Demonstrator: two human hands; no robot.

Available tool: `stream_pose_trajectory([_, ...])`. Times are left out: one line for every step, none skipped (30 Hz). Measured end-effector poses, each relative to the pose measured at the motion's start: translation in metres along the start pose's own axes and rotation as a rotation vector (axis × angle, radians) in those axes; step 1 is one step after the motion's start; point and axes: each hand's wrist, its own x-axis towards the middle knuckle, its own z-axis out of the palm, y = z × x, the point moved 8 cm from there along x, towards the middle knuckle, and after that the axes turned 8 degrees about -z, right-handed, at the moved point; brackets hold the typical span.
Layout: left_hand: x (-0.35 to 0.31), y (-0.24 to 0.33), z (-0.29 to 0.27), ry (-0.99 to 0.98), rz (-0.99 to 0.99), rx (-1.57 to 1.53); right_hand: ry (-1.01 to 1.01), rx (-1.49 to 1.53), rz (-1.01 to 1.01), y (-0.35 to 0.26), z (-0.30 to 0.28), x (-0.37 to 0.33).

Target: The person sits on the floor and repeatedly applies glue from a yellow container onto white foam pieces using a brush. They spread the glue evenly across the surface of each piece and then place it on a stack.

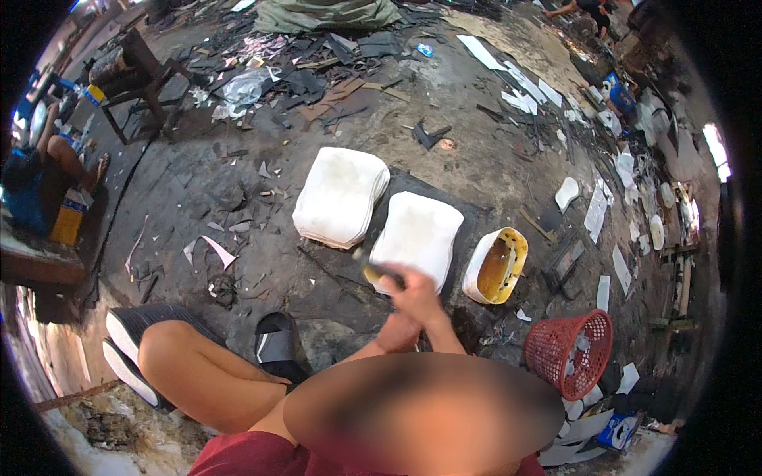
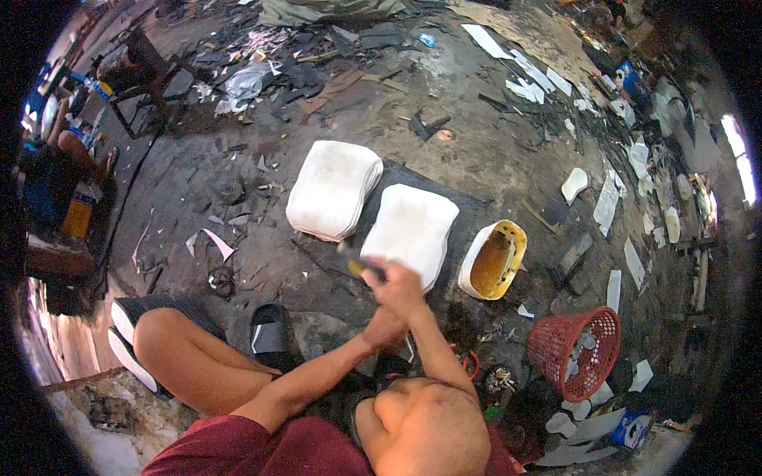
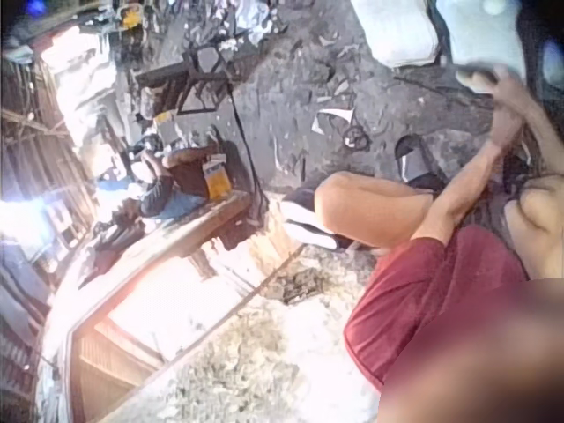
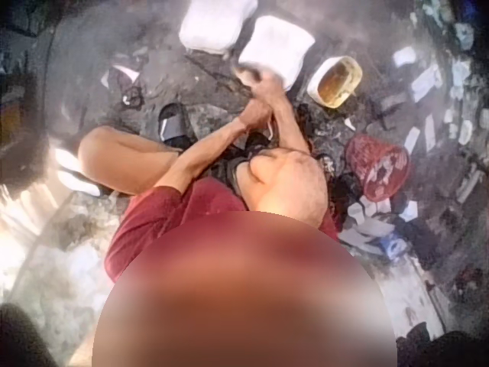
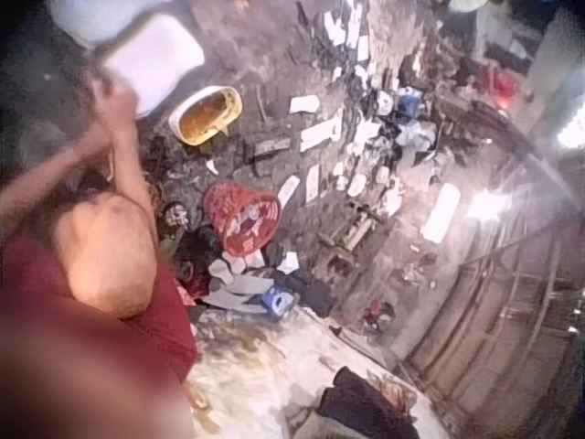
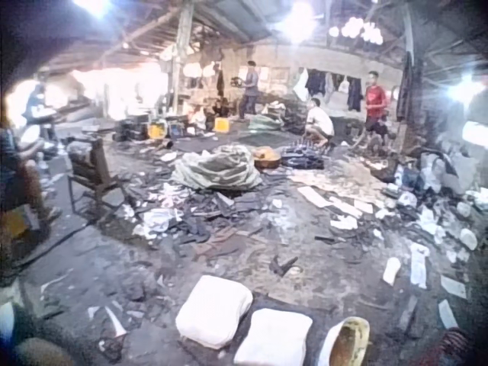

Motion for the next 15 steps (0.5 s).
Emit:
stream_pose_trajectory([0.012,-0.006,0.002,-0.139,-0.084,0.158,0.197,0.047,-0.09,-0.007,-0.039,0.004])
stream_pose_trajectory([0.019,0.009,-0.031,0.164,0.041,0.102,0.312,-0.082,-0.206,-0.013,-0.076,0.01])
stream_pose_trajectory([0.014,0.026,-0.063,0.527,0.217,0.111,0.408,0.016,-0.133,-0.001,-0.105,0.013])
stream_pose_trajectory([0.024,0.023,-0.066,0.478,0.173,0.188,0.397,0.043,-0.057,0.012,-0.125,0.019])
stream_pose_trajectory([0.031,0.017,-0.063,0.375,0.104,0.239,0.455,-0.02,-0.128,0.017,-0.144,0.027])
stream_pose_trajectory([0.033,0.014,-0.062,0.339,0.087,0.282,0.411,-0.08,-0.09,0.032,-0.15,0.039])
stream_pose_trajectory([0.034,0.008,-0.057,0.271,0.038,0.338,0.365,-0.153,-0.072,0.047,-0.15,0.051])
stream_pose_trajectory([0.031,0.006,-0.05,0.233,0.02,0.427,0.241,-0.188,-0.087,0.061,-0.137,0.065])
stream_pose_trajectory([0.024,0.008,-0.052,0.311,0.051,0.387,0.144,-0.223,-0.085,0.076,-0.122,0.078])
stream_pose_trajectory([0.021,0.007,-0.054,0.349,0.065,0.362,-0.069,-0.167,-0.084,0.093,-0.097,0.09])
stream_pose_trajectory([0.02,0.003,-0.05,0.323,0.038,0.35,-0.234,-0.288,-0.234,0.097,-0.071,0.099])
stream_pose_trajectory([0.018,0.003,-0.051,0.354,0.045,0.349,-0.23,-0.365,-0.375,0.1,-0.061,0.11])
stream_pose_trajectory([0.018,0.002,-0.05,0.339,0.042,0.351,-0.356,-0.48,-0.444,0.11,-0.043,0.117])
stream_pose_trajectory([0.019,0.003,-0.051,0.337,0.048,0.349,-0.304,-0.466,-0.233,0.134,-0.045,0.132])
stream_pose_trajectory([0.019,0.004,-0.054,0.351,0.057,0.352,-0.331,-0.47,0.011,0.159,-0.04,0.139])
